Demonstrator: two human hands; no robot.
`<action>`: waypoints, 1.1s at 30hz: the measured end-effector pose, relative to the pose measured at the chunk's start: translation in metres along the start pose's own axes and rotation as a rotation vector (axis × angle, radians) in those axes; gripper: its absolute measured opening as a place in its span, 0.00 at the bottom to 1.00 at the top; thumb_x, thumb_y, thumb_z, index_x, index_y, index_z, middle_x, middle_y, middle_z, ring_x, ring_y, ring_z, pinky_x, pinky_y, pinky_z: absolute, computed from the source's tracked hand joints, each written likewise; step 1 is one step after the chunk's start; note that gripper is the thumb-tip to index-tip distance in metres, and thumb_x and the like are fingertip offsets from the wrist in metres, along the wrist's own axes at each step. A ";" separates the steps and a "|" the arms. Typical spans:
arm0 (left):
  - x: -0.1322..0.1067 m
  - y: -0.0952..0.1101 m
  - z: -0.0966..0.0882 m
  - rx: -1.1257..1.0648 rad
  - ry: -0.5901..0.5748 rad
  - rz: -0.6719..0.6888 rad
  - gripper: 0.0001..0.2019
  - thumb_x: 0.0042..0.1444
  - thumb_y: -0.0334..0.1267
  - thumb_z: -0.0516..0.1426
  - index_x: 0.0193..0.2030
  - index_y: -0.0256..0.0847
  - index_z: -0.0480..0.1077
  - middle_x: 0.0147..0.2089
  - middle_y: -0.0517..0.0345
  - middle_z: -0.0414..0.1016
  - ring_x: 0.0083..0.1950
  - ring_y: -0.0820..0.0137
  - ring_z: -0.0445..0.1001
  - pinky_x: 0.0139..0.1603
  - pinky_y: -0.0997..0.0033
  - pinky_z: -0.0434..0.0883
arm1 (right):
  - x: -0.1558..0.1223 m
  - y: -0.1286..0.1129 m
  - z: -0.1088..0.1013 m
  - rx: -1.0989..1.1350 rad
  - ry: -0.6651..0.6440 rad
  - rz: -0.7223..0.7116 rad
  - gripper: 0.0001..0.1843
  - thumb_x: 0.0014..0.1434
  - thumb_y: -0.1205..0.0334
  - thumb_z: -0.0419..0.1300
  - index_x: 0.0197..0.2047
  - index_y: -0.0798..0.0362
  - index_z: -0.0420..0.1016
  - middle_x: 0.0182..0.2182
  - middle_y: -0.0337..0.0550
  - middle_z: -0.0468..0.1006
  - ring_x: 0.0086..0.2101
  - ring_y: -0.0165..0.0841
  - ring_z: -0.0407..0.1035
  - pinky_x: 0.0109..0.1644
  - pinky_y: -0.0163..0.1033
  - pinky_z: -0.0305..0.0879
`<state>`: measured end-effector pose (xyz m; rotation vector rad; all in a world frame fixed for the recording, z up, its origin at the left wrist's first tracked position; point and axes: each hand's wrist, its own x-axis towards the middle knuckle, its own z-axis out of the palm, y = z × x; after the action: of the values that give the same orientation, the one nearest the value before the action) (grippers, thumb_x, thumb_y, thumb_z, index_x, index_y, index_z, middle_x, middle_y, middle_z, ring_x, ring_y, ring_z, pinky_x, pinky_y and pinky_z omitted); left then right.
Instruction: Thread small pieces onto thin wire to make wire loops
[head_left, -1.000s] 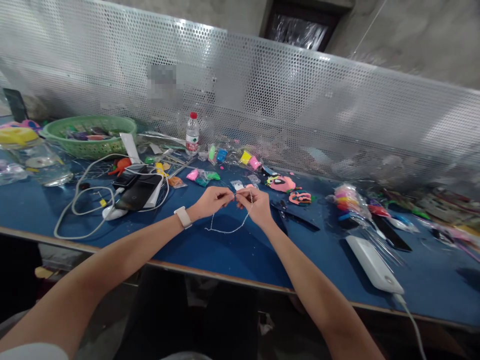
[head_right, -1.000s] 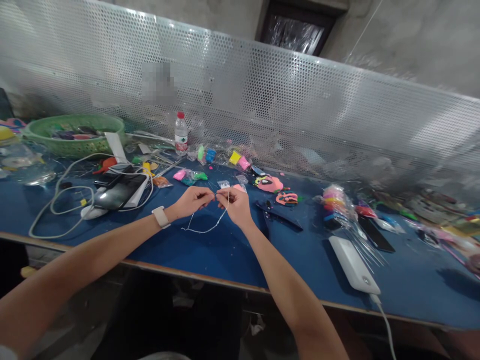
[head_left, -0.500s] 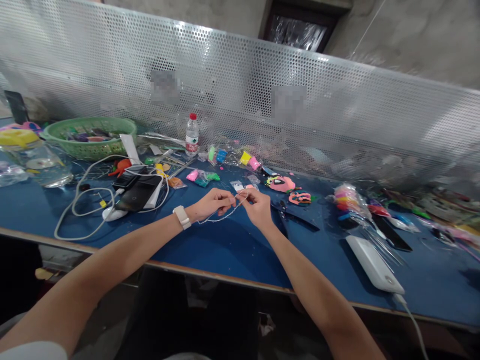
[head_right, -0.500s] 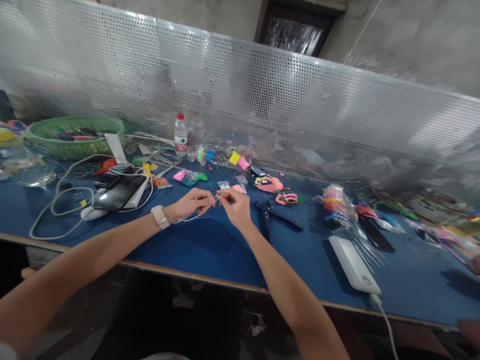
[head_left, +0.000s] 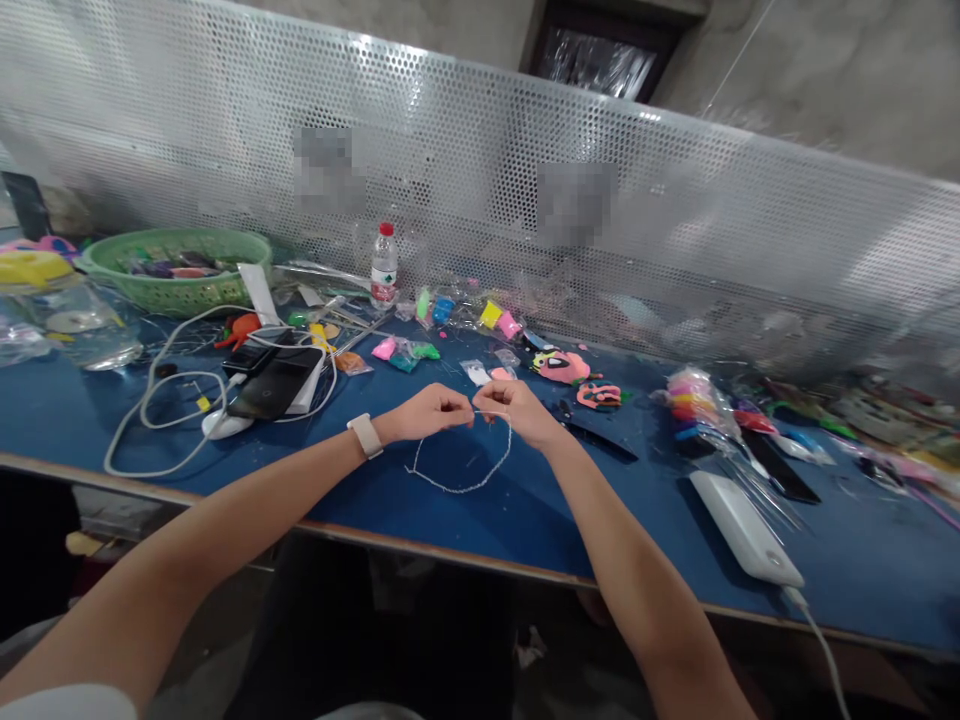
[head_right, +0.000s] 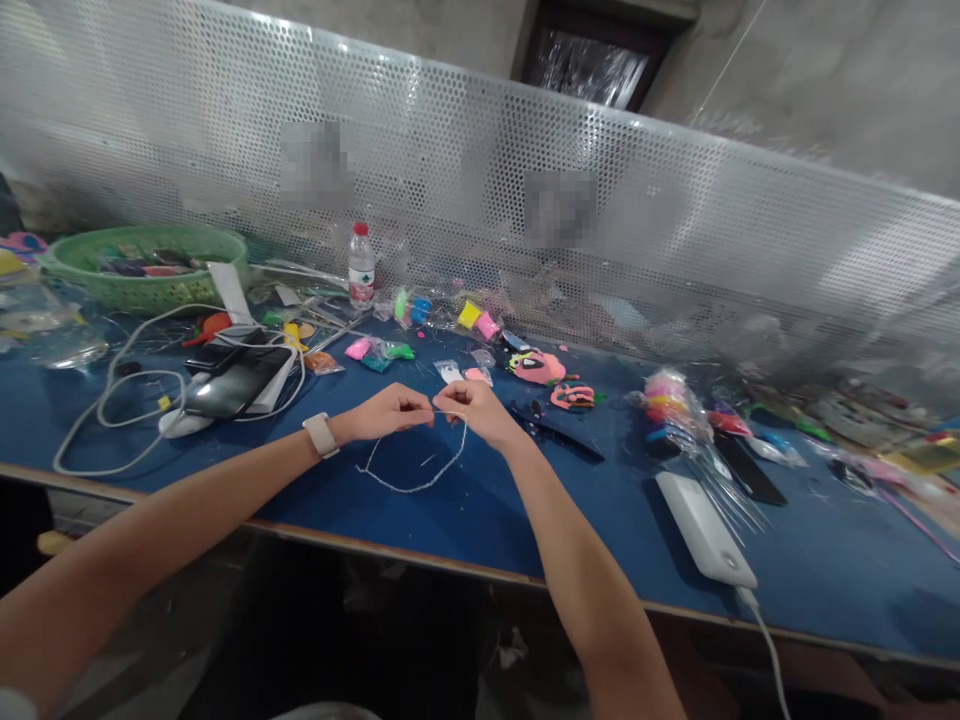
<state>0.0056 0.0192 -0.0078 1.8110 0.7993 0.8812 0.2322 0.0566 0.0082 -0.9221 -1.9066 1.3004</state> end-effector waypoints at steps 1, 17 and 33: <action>0.000 0.000 0.001 0.036 -0.019 0.020 0.18 0.66 0.51 0.64 0.34 0.36 0.81 0.24 0.61 0.70 0.25 0.75 0.64 0.29 0.73 0.60 | -0.001 -0.001 -0.002 0.004 -0.033 0.011 0.23 0.55 0.40 0.79 0.32 0.52 0.84 0.23 0.38 0.78 0.26 0.31 0.70 0.34 0.39 0.68; 0.005 -0.009 0.016 0.329 -0.066 0.035 0.13 0.66 0.34 0.60 0.32 0.37 0.83 0.30 0.58 0.83 0.31 0.73 0.73 0.36 0.73 0.64 | -0.017 -0.018 -0.027 -0.473 -0.187 -0.195 0.04 0.61 0.60 0.76 0.36 0.50 0.90 0.29 0.39 0.79 0.30 0.32 0.66 0.36 0.40 0.61; 0.001 -0.028 0.006 0.753 -0.030 0.148 0.13 0.75 0.36 0.56 0.46 0.38 0.84 0.41 0.50 0.87 0.38 0.66 0.81 0.40 0.70 0.68 | -0.010 0.001 -0.016 -0.775 -0.125 -0.371 0.06 0.67 0.70 0.72 0.43 0.49 0.88 0.40 0.42 0.77 0.39 0.36 0.72 0.46 0.42 0.65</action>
<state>0.0070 0.0276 -0.0350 2.5558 1.0794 0.6823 0.2509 0.0569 0.0112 -0.7782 -2.5852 0.3905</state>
